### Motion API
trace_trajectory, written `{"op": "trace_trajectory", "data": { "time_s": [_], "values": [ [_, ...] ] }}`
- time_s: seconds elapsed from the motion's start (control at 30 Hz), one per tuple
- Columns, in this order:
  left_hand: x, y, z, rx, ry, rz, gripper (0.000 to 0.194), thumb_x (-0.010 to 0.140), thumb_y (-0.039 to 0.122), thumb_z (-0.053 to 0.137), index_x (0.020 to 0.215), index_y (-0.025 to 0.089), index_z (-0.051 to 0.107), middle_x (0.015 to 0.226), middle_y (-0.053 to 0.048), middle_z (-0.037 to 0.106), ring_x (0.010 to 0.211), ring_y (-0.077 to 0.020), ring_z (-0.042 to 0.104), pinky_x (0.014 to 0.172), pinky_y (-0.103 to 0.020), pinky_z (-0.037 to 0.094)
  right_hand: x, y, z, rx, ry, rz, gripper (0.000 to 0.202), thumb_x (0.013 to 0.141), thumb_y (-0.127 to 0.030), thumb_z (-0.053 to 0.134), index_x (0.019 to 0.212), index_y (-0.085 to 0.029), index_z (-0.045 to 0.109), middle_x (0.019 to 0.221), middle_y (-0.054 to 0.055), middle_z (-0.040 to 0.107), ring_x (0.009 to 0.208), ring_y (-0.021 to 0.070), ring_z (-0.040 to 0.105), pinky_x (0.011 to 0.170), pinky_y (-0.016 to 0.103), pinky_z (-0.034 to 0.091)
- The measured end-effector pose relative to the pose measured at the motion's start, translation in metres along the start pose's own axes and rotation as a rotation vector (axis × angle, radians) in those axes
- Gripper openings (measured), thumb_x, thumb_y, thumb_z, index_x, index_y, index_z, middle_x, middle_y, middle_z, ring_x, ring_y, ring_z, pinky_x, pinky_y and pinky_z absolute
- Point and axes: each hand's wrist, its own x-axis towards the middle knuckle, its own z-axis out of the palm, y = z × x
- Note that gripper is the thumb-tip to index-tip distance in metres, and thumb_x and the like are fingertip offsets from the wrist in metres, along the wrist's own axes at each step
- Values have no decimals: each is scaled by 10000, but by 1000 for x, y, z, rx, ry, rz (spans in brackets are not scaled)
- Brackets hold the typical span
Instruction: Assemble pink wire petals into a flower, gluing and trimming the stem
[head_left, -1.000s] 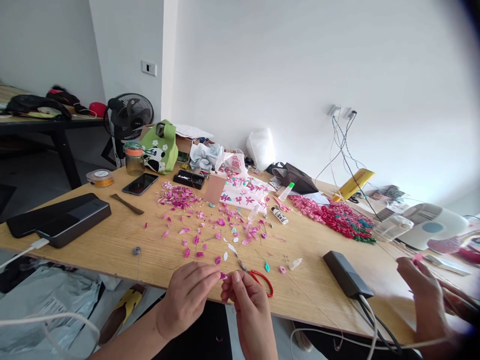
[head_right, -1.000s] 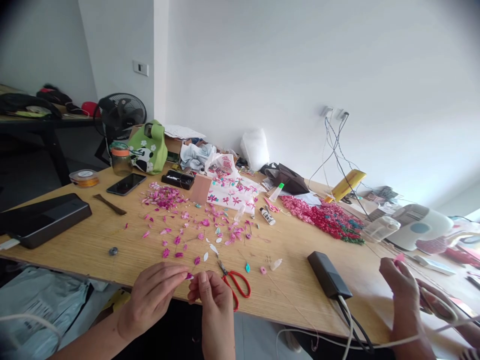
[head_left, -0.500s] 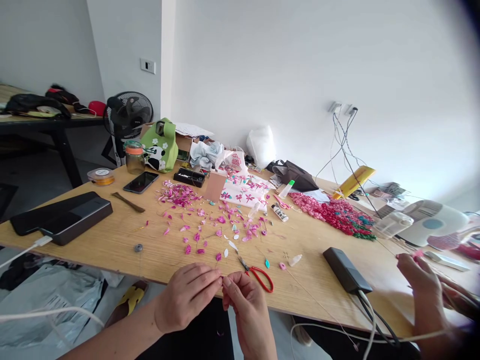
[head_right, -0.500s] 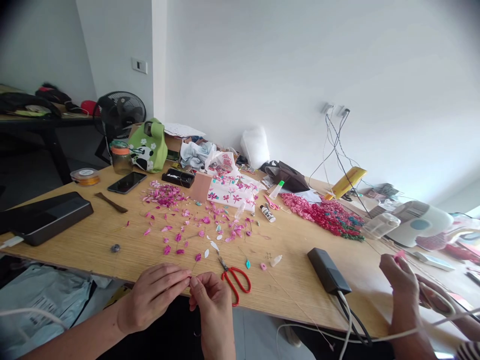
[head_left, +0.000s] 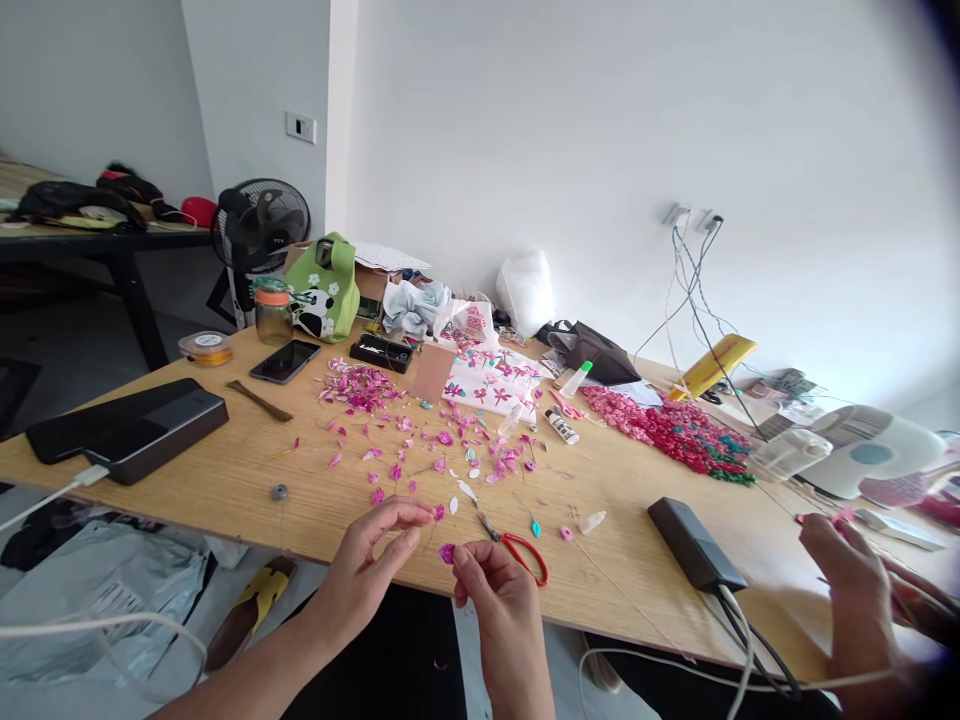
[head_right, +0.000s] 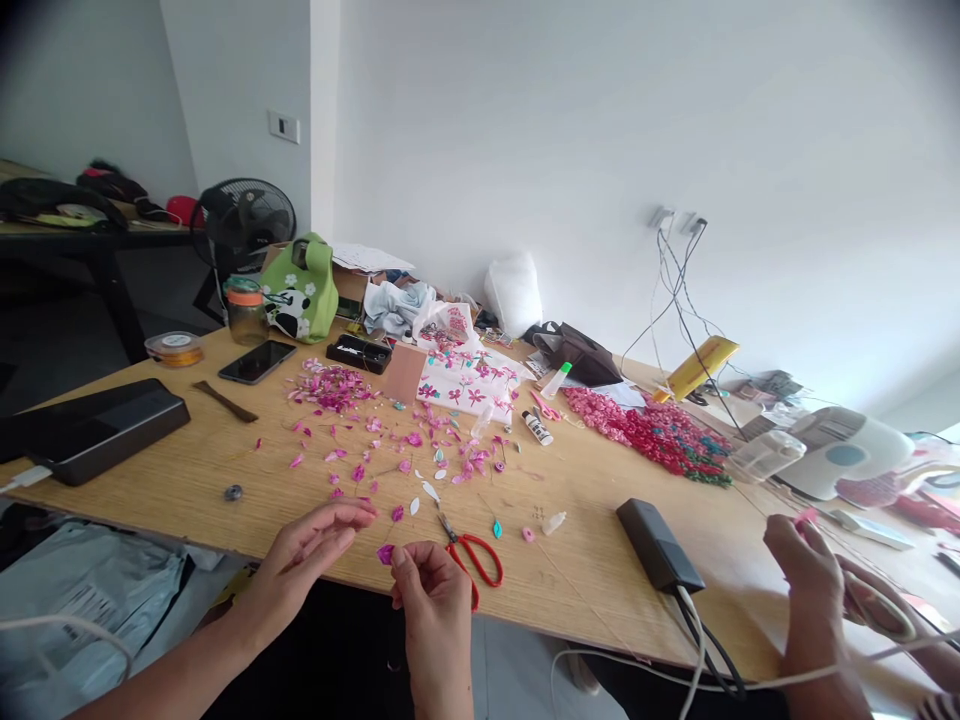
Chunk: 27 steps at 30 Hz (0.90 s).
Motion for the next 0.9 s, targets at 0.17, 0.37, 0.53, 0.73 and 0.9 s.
{"op": "trace_trajectory", "data": {
  "time_s": [0.17, 0.37, 0.53, 0.73, 0.9],
  "values": [
    [5, 5, 2, -73, -57, -152, 321, 891, 428, 469, 864, 180, 670, 900, -55, 668, 878, -192, 616, 809, -291, 490, -2, 0, 1, -78, 2, -54, 319, 775, -466, 656, 704, -160, 598, 562, -29, 477, 535, 102, 394, 515, 222, 309],
    [6, -1, 5, -25, -146, -175, 178, 778, 307, 628, 758, 153, 716, 1010, -104, 675, 978, -238, 623, 825, -308, 484, -7, -5, 1, -230, -43, -128, 320, 809, -451, 618, 672, -166, 574, 600, -16, 480, 573, 114, 384, 535, 234, 308],
    [-2, 0, 7, -13, -240, -261, 197, 801, 296, 585, 745, 148, 703, 759, -57, 706, 766, -199, 643, 705, -273, 486, -10, -4, -4, -291, -108, -106, 319, 807, -443, 619, 661, -161, 590, 593, -8, 497, 569, 116, 393, 533, 238, 316],
    [-12, 2, 14, 84, -159, -253, 216, 809, 311, 561, 694, 159, 663, 660, -22, 668, 654, -168, 587, 625, -238, 438, -13, 5, -5, -217, -131, -32, 334, 790, -467, 633, 689, -149, 607, 588, -4, 507, 547, 113, 423, 507, 231, 343],
    [-15, -1, 19, 108, -106, -259, 226, 804, 326, 555, 687, 163, 657, 656, -33, 674, 653, -183, 594, 611, -246, 434, -14, 12, -2, -149, -112, 6, 337, 762, -471, 659, 728, -138, 621, 632, 20, 558, 573, 123, 454, 523, 238, 374]
  ]
}}
